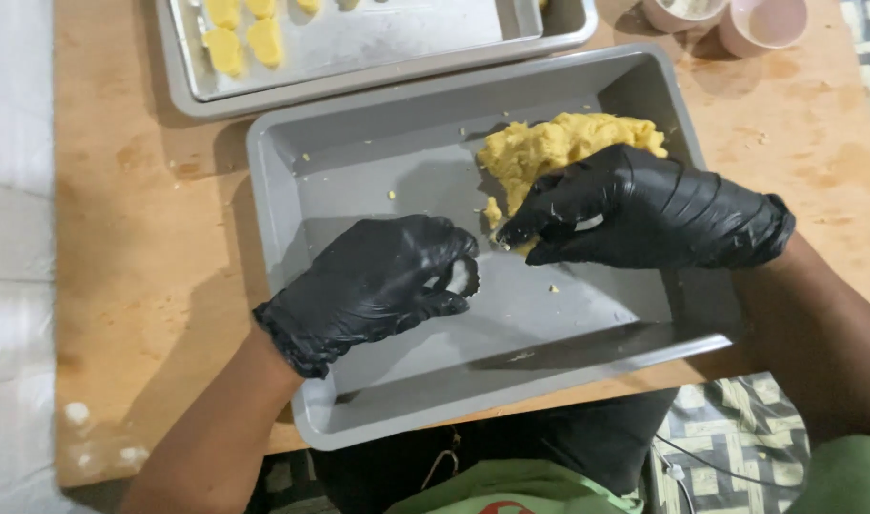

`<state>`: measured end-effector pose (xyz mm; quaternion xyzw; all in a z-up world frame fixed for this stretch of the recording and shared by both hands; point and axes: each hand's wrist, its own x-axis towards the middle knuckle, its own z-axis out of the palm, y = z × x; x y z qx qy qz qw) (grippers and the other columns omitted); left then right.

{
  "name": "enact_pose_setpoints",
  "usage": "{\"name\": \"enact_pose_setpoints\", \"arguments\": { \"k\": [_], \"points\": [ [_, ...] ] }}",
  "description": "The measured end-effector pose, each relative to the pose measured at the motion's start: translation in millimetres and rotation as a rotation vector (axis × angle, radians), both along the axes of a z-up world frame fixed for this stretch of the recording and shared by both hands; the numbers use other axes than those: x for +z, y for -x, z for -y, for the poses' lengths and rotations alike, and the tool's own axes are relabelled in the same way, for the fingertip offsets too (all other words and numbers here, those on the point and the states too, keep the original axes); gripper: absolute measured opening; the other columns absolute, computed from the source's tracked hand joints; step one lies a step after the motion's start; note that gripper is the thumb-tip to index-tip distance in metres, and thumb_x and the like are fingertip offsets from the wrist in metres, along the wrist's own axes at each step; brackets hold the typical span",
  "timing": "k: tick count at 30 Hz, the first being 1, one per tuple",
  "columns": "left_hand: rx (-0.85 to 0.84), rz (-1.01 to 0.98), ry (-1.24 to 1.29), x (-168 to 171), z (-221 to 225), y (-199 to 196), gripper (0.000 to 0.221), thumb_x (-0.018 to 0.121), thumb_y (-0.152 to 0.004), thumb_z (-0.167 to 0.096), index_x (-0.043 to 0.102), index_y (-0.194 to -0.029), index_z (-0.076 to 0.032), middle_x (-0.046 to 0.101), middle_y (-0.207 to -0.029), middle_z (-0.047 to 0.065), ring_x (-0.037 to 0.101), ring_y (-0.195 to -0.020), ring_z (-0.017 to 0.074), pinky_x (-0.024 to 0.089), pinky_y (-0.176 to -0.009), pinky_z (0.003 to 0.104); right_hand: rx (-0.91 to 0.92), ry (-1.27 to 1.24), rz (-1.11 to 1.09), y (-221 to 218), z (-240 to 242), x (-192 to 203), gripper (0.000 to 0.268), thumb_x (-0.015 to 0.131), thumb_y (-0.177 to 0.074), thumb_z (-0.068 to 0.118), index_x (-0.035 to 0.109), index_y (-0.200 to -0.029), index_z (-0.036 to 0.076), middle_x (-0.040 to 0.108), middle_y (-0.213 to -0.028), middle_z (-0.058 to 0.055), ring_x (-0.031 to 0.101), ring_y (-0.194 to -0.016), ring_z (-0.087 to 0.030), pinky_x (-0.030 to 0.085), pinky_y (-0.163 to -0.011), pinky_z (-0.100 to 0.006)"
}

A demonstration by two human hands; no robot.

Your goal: Portioning and shaping dough into small pieces using hands and a circular cutter on a tray.

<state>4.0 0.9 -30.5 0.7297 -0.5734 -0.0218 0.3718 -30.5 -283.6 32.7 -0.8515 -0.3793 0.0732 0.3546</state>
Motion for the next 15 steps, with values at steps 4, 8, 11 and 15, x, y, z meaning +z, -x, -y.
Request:
{"name": "enact_pose_setpoints", "arguments": {
  "k": [4, 8, 11, 15],
  "points": [
    [-0.009, -0.084, -0.122, 6, 3, -2, 0.016, 0.069, -0.095, -0.026, 0.066, -0.109, -0.02, 0.07, -0.106, 0.002, 0.067, -0.083, 0.0264, 0.05, -0.069, 0.041, -0.081, 0.111, 0.034, 17, 7, 27, 0.033, 0.083, -0.082, 0.015, 0.076, -0.113, 0.008, 0.078, -0.112, -0.009, 0.078, -0.097, -0.025, 0.063, -0.085, -0.037],
    [0.011, 0.128, -0.029, -17, -1, -3, 0.036, 0.072, -0.098, -0.029, 0.064, -0.129, -0.012, 0.071, -0.117, 0.009, 0.071, -0.1, 0.0305, 0.056, -0.08, 0.043, -0.005, 0.071, 0.04, 40, -1, 15, 0.025, 0.081, -0.083, 0.008, 0.075, -0.107, 0.005, 0.081, -0.093, -0.009, 0.083, -0.074, -0.018, 0.07, -0.066, -0.028],
    [-0.008, 0.153, 0.074, -27, -7, -3, 0.053, 0.08, -0.098, -0.025, 0.056, -0.142, -0.007, 0.071, -0.125, 0.012, 0.072, -0.107, 0.032, 0.058, -0.087, 0.043, 0.056, 0.255, 0.251, 56, -8, -7, 0.027, 0.061, -0.093, -0.006, 0.073, -0.113, 0.009, 0.07, -0.098, -0.014, 0.068, -0.08, -0.033, 0.055, -0.063, -0.042],
    [0.019, 0.193, 0.001, -24, -3, -2, 0.048, 0.074, -0.098, -0.03, 0.061, -0.138, -0.008, 0.072, -0.123, 0.015, 0.071, -0.106, 0.0387, 0.057, -0.086, 0.051, -0.889, 0.577, -0.814, 55, -16, 22, 0.033, 0.062, -0.1, 0.039, 0.08, -0.091, 0.012, 0.07, -0.064, -0.005, 0.054, -0.043, -0.015, 0.04, -0.037, -0.025]
  ]
}}
